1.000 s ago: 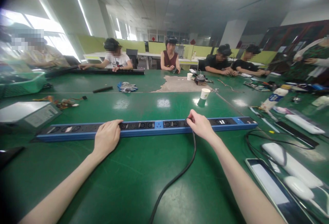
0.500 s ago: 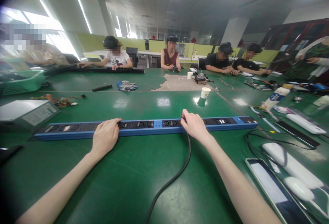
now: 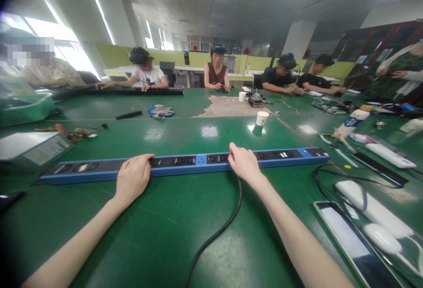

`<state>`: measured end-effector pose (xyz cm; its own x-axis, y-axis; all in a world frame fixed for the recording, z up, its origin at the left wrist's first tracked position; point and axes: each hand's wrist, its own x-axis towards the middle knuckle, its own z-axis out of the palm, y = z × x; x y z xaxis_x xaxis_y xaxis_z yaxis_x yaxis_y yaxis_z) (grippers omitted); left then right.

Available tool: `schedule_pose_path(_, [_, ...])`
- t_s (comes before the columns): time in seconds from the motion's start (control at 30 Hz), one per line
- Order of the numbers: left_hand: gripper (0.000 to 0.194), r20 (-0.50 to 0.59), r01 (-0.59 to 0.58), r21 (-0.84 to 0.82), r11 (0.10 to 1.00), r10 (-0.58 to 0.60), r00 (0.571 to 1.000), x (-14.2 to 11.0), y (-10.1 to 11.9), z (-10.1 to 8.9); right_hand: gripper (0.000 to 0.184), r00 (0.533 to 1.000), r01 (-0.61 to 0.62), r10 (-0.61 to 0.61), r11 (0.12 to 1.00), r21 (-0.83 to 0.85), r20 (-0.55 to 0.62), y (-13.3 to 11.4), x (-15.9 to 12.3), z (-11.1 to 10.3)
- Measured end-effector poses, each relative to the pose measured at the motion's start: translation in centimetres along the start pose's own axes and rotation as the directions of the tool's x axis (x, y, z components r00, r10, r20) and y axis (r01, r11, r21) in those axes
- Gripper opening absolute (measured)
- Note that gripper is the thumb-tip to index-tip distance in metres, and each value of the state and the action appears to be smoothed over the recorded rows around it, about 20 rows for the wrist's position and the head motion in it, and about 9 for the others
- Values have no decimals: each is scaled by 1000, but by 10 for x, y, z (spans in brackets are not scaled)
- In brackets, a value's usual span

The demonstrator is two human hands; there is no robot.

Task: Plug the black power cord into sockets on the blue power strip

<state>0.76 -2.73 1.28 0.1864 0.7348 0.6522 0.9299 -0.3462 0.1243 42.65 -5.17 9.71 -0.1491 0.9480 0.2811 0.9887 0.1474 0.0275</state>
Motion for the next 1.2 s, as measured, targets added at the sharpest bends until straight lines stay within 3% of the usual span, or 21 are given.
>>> schedule_pose_path(0.3, [41, -10, -7, -4, 1000, 7, 1000, 0, -1, 1, 11, 991, 48, -37, 995, 84, -127, 9, -3, 2])
schedule_pose_path(0.43, [42, -1, 3, -4, 1000, -3, 1000, 1, -2, 3, 14, 962, -61, 111, 978, 197, -250, 28, 7, -37])
schedule_pose_path(0.53, [42, 7, 9, -4, 1000, -9, 1000, 1, -2, 3, 18, 949, -1, 79, 968, 250, -304, 54, 8, -72])
schedule_pose_path(0.6, [42, 8, 11, -2, 1000, -11, 1000, 1, -2, 3, 19, 959, 36, 33, 971, 235, -283, 74, 3, -79])
schedule_pose_path(0.77, [41, 1, 3, 12, 1000, -3, 1000, 0, -3, 5, 21, 992, 71, -50, 980, 185, -112, 111, -12, -40])
schedule_pose_path(0.9, [40, -1, -3, 21, 1000, 3, 1000, -1, -3, 6, 20, 1000, 8, -2, 962, 272, -23, 120, -13, -13])
schedule_pose_path(1.07, [41, 0, -4, 19, 1000, 4, 1000, -1, -3, 7, 28, 996, -90, 89, 900, 426, 23, 125, -6, -5])
schedule_pose_path(1.2, [41, -5, 0, 10, 1000, 0, 1000, -1, -3, 7, 37, 986, -139, 51, 765, 628, 156, 139, -10, -9])
